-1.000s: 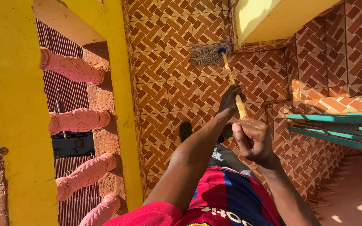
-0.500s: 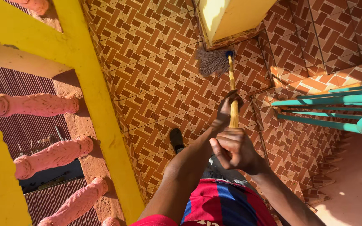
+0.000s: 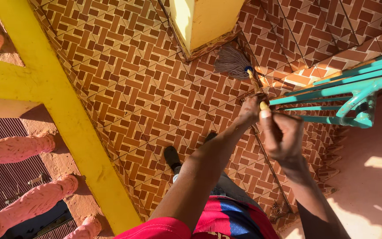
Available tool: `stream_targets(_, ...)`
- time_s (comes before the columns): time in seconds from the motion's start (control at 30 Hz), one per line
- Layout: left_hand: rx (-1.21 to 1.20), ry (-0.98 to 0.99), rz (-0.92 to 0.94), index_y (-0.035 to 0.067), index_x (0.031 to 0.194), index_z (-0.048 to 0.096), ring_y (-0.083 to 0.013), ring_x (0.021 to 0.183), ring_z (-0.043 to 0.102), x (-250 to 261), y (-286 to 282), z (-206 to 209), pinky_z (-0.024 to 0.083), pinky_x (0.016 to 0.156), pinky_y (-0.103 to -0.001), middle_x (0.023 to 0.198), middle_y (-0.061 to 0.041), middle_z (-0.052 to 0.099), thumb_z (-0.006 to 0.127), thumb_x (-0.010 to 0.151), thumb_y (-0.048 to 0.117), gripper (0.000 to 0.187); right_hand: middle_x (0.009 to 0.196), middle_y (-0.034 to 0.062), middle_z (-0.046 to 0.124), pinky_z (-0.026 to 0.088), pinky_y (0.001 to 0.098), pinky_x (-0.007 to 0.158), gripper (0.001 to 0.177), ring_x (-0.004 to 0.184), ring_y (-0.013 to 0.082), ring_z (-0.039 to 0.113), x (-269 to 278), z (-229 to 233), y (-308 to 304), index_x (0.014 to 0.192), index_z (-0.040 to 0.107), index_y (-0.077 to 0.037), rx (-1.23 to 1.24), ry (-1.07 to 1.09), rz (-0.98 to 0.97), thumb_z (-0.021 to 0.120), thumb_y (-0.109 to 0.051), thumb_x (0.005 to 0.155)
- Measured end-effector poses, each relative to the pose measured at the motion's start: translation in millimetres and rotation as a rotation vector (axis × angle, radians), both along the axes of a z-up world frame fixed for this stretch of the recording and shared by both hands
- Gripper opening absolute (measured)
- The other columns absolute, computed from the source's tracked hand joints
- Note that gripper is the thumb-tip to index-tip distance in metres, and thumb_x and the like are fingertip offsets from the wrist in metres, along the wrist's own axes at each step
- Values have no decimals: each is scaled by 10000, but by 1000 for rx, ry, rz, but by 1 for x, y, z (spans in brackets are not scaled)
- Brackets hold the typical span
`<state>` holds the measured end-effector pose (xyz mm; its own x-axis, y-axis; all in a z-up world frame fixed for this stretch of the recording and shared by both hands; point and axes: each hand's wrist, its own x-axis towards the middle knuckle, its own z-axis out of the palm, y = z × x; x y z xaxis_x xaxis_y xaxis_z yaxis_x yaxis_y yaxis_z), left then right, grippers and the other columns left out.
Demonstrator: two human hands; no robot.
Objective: The person mops the floor of a balcony using a mop and a bucket of water, periodically rinsing the mop head in the bucket and wringing it out by hand.
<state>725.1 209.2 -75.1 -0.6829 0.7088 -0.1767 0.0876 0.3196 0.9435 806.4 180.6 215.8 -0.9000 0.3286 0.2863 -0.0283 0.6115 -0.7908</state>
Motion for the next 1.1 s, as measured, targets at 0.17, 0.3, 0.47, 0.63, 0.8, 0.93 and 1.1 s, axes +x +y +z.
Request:
stream_targets(0.17, -135, 10, -274, 134, 1122, 727, -247, 835, 757, 20, 59, 28, 625, 829, -378, 966, -98, 772, 620, 853, 591, 541, 549, 8, 472, 361, 275, 548, 577, 496, 104, 449, 31, 47, 43, 633, 498, -73, -126, 162, -351, 530, -275, 1173)
stream_targets(0.3, 77, 116, -352, 64, 1056, 713, -223, 757, 738, 38, 74, 35, 611, 750, -416, 855, -121, 766, 653, 894, 449, 422, 540, 0, 421, 341, 285, 556, 570, 486, 103, 397, 66, 50, 99, 631, 449, -95, -355, 34, -405, 501, -279, 1168)
stream_targets(0.47, -77, 72, -451, 113, 1025, 731, -201, 578, 620, 61, 34, 53, 595, 591, -393, 728, -76, 733, 586, 944, 402, 333, 528, -11, 357, 315, 297, 565, 563, 473, 101, 332, 122, 4, 135, 627, 388, -123, -659, 34, -503, 465, -284, 1162)
stream_targets(0.63, -193, 141, -284, 167, 1215, 671, -174, 452, 580, 75, -36, 54, 530, 485, -342, 709, -98, 664, 562, 932, 257, 316, 516, -22, 293, 290, 309, 574, 559, 461, 99, 267, 119, -13, 115, 624, 326, -150, -835, 172, -514, 429, -289, 1155)
stream_targets(0.8, 149, 472, 291, 112, 808, 685, -289, 813, 644, 69, -82, 69, 482, 855, -433, 800, -83, 691, 685, 793, 217, 106, 504, -33, 229, 265, 322, 583, 556, 448, 98, 202, 74, 32, 74, 621, 265, -178, -870, 173, -266, 393, -294, 1149)
stream_targets(0.93, 110, 348, 422, 58, 794, 661, -373, 796, 572, 67, -72, 94, 418, 851, -471, 778, -149, 667, 695, 852, 200, 158, 513, -25, 221, 287, 350, 607, 538, 475, 103, 217, 52, 75, 55, 613, 270, -162, -751, 86, -33, 404, -272, 1123)
stream_targets(1.1, 362, 263, 395, 88, 843, 625, -309, 802, 609, 55, -35, 80, 450, 891, -461, 803, -109, 636, 593, 1014, 237, 230, 516, -16, 300, 348, 325, 494, 426, 468, 80, 305, 46, 74, 39, 655, 369, -77, -415, 224, 64, 511, -231, 1026)
